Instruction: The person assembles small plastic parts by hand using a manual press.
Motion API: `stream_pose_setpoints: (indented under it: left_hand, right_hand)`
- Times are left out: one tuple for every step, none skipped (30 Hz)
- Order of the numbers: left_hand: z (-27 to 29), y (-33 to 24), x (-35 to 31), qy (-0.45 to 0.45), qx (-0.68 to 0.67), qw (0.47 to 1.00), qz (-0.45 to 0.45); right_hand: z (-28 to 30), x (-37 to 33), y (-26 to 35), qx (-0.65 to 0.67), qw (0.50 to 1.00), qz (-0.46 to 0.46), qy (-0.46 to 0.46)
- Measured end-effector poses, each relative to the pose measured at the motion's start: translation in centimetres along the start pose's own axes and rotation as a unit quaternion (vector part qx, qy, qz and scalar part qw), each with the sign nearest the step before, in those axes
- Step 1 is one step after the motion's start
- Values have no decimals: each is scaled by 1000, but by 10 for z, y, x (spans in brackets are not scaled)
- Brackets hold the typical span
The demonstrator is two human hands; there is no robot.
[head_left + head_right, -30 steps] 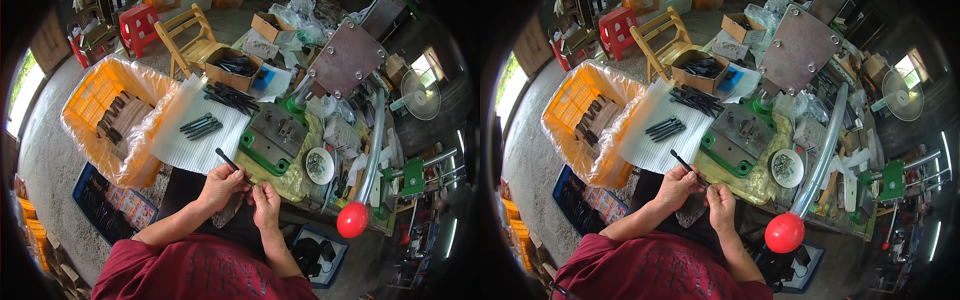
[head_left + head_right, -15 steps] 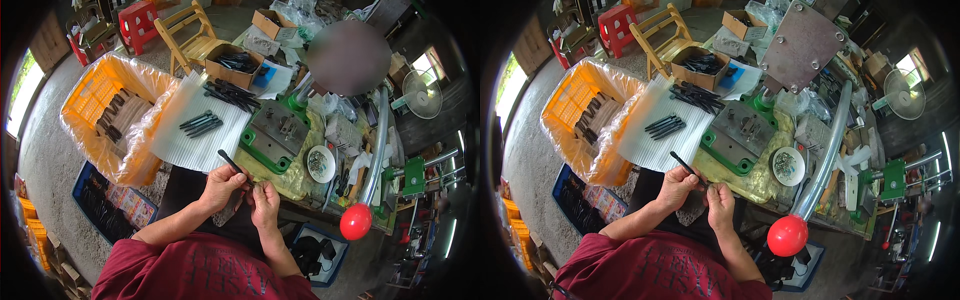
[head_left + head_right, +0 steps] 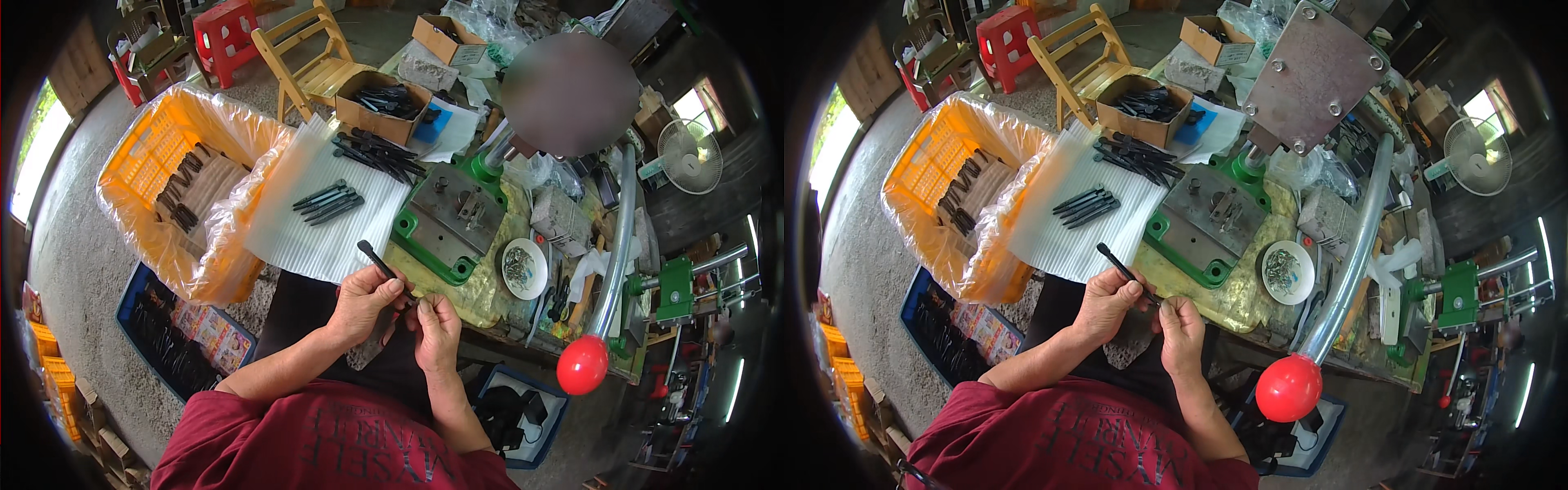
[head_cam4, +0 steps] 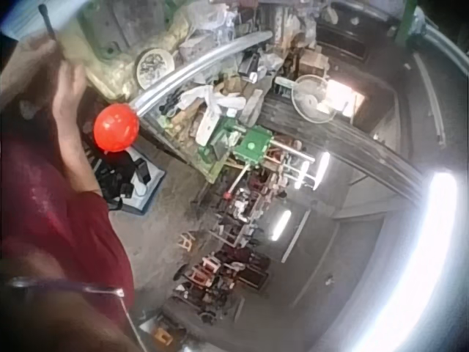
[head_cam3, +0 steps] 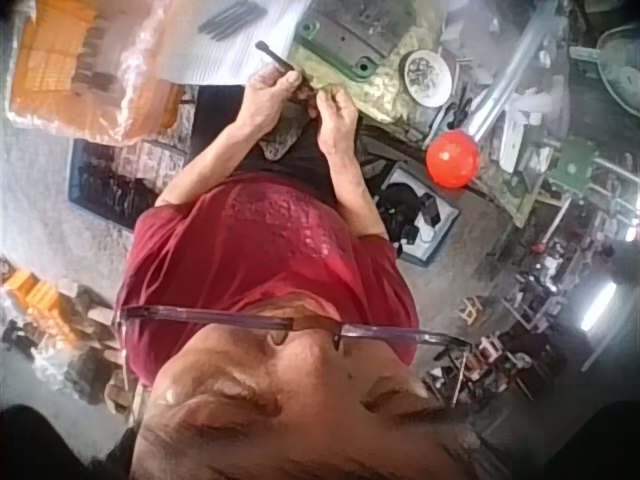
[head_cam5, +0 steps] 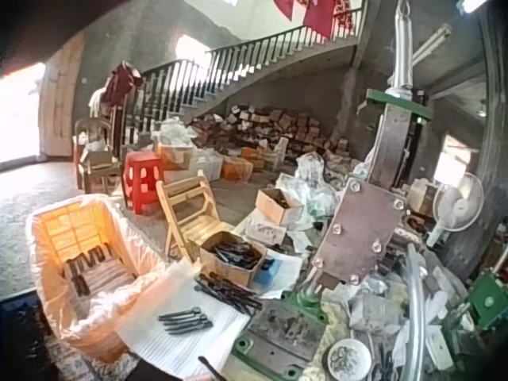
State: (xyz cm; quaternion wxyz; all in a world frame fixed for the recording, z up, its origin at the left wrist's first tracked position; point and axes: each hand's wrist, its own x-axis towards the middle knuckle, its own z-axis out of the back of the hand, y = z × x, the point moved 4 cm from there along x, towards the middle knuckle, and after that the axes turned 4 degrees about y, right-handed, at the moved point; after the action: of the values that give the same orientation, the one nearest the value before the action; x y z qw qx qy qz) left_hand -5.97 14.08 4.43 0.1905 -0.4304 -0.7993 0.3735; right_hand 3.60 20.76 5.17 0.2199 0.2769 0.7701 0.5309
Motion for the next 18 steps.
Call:
stream_pose_setpoints:
  left_hand:
    - [0, 0, 1, -3, 4, 1000, -8]
    - [-1, 0, 1, -2, 4, 1000, -7]
    - [-1, 1, 1, 1, 1, 1000, -5]
    - [-2, 1, 2, 5, -2, 1000, -2]
    - [-2, 1, 2, 6, -2, 1000, -2]
    - [-3, 1, 2, 3, 3, 1000, -4]
    - [-4, -1, 3, 1, 8, 1000, -7]
    - [-5, -2, 5, 4, 7, 1000, -9]
    - [-7, -4, 6, 1, 24, 1000, -15]
    - [-8, -7, 8, -1, 41, 999, -22]
    - [-11, -9, 10, 2, 40, 999, -26]
    - [-14, -13, 13, 10, 60, 998, -32]
    - [-18, -16, 15, 18, 80, 996, -37]
    - [-20, -19, 18, 21, 80, 996, -41]
    - [-23, -21, 21, 27, 92, 995, -34]
    - [-25, -23, 25, 32, 104, 994, -28]
    - [-27, -24, 30, 36, 103, 994, -31]
    - [-30, -24, 35, 45, 88, 995, -26]
  right_hand:
    - [1, 0, -1, 0, 1000, 0, 0]
    - [1, 0, -1, -15, 1000, 8, 1]
    - [1, 1, 0, -30, 999, 17, 3]
    - [1, 2, 0, -30, 999, 18, 3]
    - [1, 3, 0, -15, 1000, 22, 0]
    - [0, 4, 0, 0, 1000, 26, -3]
    - [-1, 4, 1, 0, 1000, 28, -2]
    - [0, 6, 2, 1, 1000, 23, -12]
    - [0, 7, 3, 3, 1000, 20, -22]
    - [1, 8, 3, 0, 999, 24, -23]
    - [3, 9, 3, -16, 999, 37, -26]
    - [5, 11, 4, -32, 998, 51, -30]
    - [4, 13, 8, -34, 997, 56, -30]
    - [4, 15, 13, -66, 994, 67, -47]
    - [4, 16, 17, -97, 990, 78, -64]
    - [5, 19, 19, -107, 988, 90, -65]
    - [7, 20, 21, -109, 987, 95, -66]
    - [9, 22, 23, -105, 987, 104, -63]
